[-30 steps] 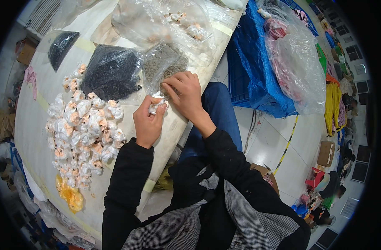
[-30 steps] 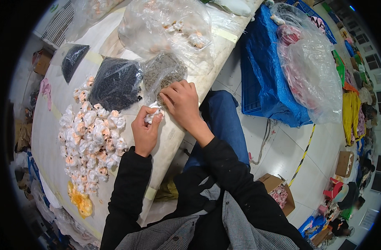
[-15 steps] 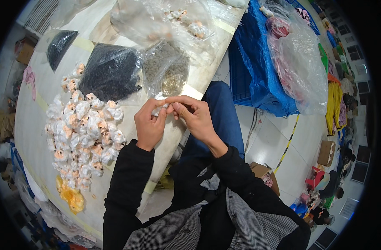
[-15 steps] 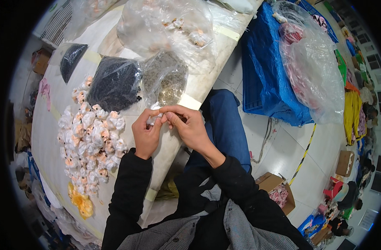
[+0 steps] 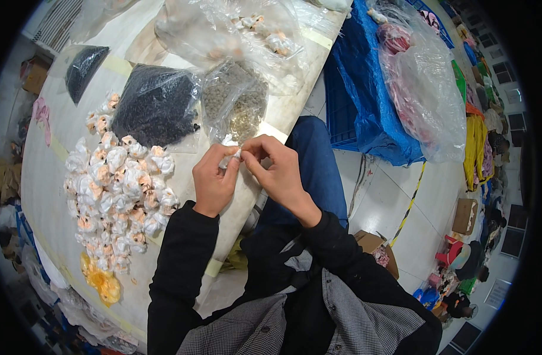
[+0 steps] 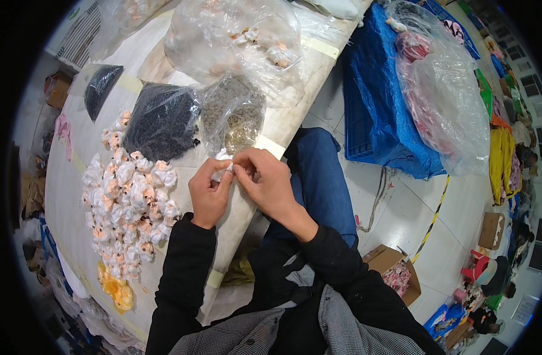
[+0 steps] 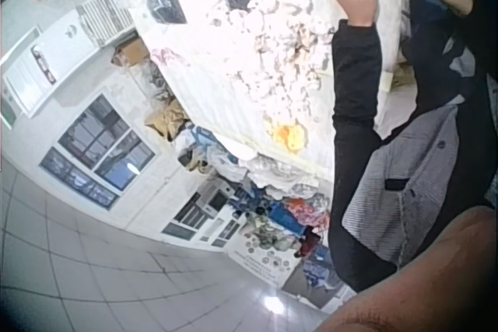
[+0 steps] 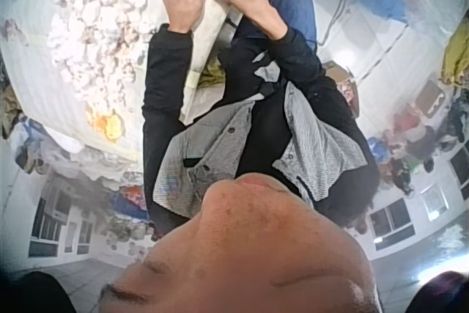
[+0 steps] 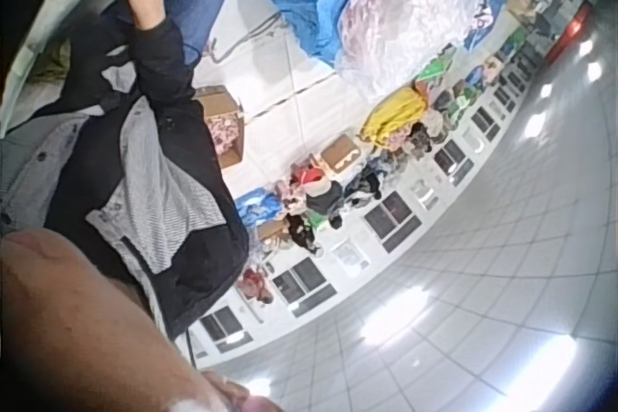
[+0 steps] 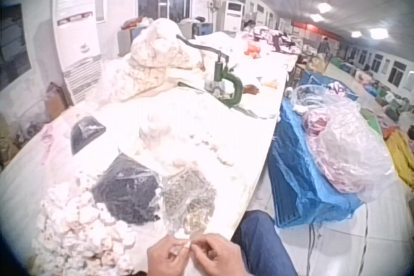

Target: The person sits on the floor and repeatedly picks small white fluffy pieces and dark beads from a table, attaching the beads to the fluffy pieces by hand. The finished items are placed in a pile on the table. Other workers are visible in the background performing similar tasks.

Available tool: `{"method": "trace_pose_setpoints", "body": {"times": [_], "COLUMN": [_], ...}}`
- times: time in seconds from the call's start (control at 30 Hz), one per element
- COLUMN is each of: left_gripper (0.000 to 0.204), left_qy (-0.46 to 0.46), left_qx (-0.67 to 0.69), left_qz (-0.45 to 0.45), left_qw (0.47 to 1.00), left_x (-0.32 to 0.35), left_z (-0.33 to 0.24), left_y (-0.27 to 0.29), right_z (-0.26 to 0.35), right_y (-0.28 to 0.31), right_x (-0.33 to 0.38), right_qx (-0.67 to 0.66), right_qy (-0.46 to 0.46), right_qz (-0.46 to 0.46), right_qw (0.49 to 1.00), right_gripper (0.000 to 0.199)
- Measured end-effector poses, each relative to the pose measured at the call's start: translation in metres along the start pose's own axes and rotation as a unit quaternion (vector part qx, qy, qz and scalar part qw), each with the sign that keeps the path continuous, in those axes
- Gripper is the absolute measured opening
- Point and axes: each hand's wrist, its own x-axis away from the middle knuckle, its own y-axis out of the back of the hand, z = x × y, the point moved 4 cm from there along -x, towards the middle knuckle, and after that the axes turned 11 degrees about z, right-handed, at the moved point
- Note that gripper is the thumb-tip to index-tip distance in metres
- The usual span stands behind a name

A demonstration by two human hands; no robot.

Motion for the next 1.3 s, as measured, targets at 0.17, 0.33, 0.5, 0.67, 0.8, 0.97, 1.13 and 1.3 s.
{"method": "trace_pose_setpoints", "body": {"times": [0.17,0.33,0.5,0.67,0.8,0.97,1.13,1.3], "left_gripper": [0.014,0.016,0.015,0.014,0.013,0.014,0.014,0.014], "left_qy": [-0.019,-0.005,0.003,0.006,-0.014,0.014,0.028,0.03], "left_qx": [-0.022,-0.055,-0.076,-0.066,-0.07,-0.061,-0.058,-0.047], "left_qz": [0.007,0.023,0.014,0.015,0.008,0.018,0.023,-0.002], "left_qw": [1.0,0.998,0.997,0.998,0.997,0.998,0.998,0.998], "left_x": [0.0,0.0,0.002,0.002,0.003,0.002,0.0,-0.002], "left_z": [-0.002,-0.002,0.0,0.003,0.006,0.006,0.005,0.004], "left_y": [-0.001,-0.004,-0.005,-0.004,-0.003,-0.004,0.0,-0.001], "right_z": [0.012,0.007,0.006,0.002,0.004,0.0,-0.006,-0.012], "right_y": [0.002,0.002,-0.002,-0.001,-0.004,-0.003,0.0,0.003], "right_x": [-0.002,-0.005,-0.007,-0.009,-0.012,-0.013,-0.019,-0.015], "right_qx": [0.056,0.081,0.073,0.074,0.081,0.083,0.066,-0.013], "right_qy": [0.033,0.034,0.01,0.027,0.029,0.025,0.017,-0.048], "right_qz": [0.008,0.045,0.072,0.09,0.116,0.127,0.155,0.142], "right_qw": [0.998,0.995,0.995,0.993,0.989,0.988,0.986,0.989], "right_gripper": [0.011,0.01,0.012,0.012,0.012,0.012,0.011,0.013]}}
